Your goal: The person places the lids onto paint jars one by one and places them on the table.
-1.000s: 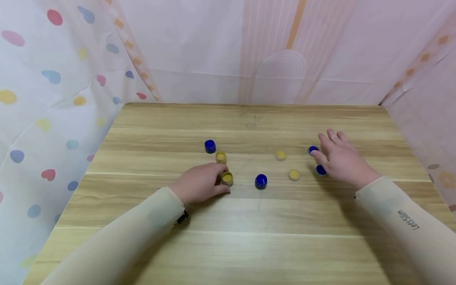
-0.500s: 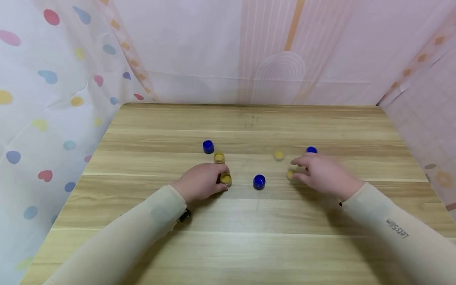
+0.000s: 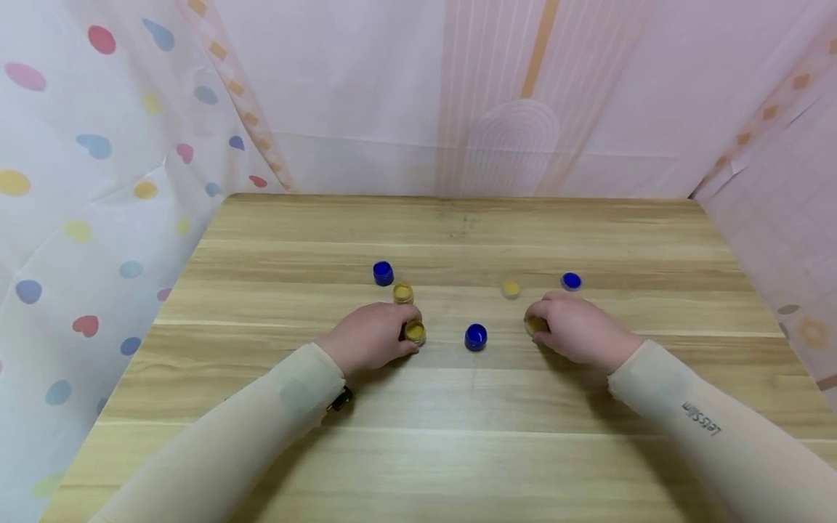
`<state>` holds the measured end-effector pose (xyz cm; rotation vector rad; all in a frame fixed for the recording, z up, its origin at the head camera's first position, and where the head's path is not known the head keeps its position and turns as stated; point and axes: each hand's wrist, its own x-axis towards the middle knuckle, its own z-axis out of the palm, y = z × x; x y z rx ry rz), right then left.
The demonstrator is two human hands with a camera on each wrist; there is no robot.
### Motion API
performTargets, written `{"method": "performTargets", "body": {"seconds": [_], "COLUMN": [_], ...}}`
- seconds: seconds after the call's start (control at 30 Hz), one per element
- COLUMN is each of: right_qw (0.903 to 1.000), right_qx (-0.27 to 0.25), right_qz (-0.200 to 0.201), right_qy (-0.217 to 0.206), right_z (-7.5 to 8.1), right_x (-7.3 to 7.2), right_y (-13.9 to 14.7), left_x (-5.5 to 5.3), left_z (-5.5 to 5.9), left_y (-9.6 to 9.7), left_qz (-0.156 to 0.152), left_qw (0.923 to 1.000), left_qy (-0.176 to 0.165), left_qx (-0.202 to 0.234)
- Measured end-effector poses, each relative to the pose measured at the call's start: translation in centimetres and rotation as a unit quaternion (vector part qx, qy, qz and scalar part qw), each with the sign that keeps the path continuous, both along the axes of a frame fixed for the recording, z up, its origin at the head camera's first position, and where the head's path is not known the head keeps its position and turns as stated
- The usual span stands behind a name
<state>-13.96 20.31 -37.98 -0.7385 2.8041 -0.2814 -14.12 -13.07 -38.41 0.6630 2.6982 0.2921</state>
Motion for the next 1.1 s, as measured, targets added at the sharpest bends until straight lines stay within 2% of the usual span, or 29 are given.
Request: {"method": "performTargets", "body": {"seconds": [0.17, 0.37, 0.47, 0.7, 0.87, 1.1], "right_qw": [1.0000, 0.9981, 0.9962, 0.9906, 0.9876, 0.9820], "right_qx": [-0.007, -0.051, -0.074, -0.122, -0.137, -0.174], "right_qz": [-0.002, -0.028, -0.039, -0.032, -0.035, -0.028], "right_qy": [0.005, 0.021, 0.025, 0.054, 0.069, 0.067], "right_z": [0.0, 0.3, 0.6, 1.2, 1.8, 3.0], "right_x": [0.1, 0.0, 0.0, 0.1, 0.1, 0.0], "right_y": [-0.1, -0.2, -0.4, -1.0, -1.8, -3.4], "left_x": [0.2, 0.4, 0.3, -0.2, -0.4, -0.9], "left_z": [-0.1, 0.1, 0.1, 0.1, 0.2, 0.4], "left_y": [0.1, 0.6, 0.8, 1.3, 1.6, 1.8], "left_qz": [-0.007, -0.003, 0.002, 0.019, 0.025, 0.036], "left_qw": [1.0000, 0.9999, 0.9996, 0.9985, 0.9973, 0.9915], "left_qy": [0.006, 0.014, 0.020, 0.022, 0.026, 0.032], "left_qx": [-0.002, 0.008, 0.022, 0.045, 0.064, 0.121]}}
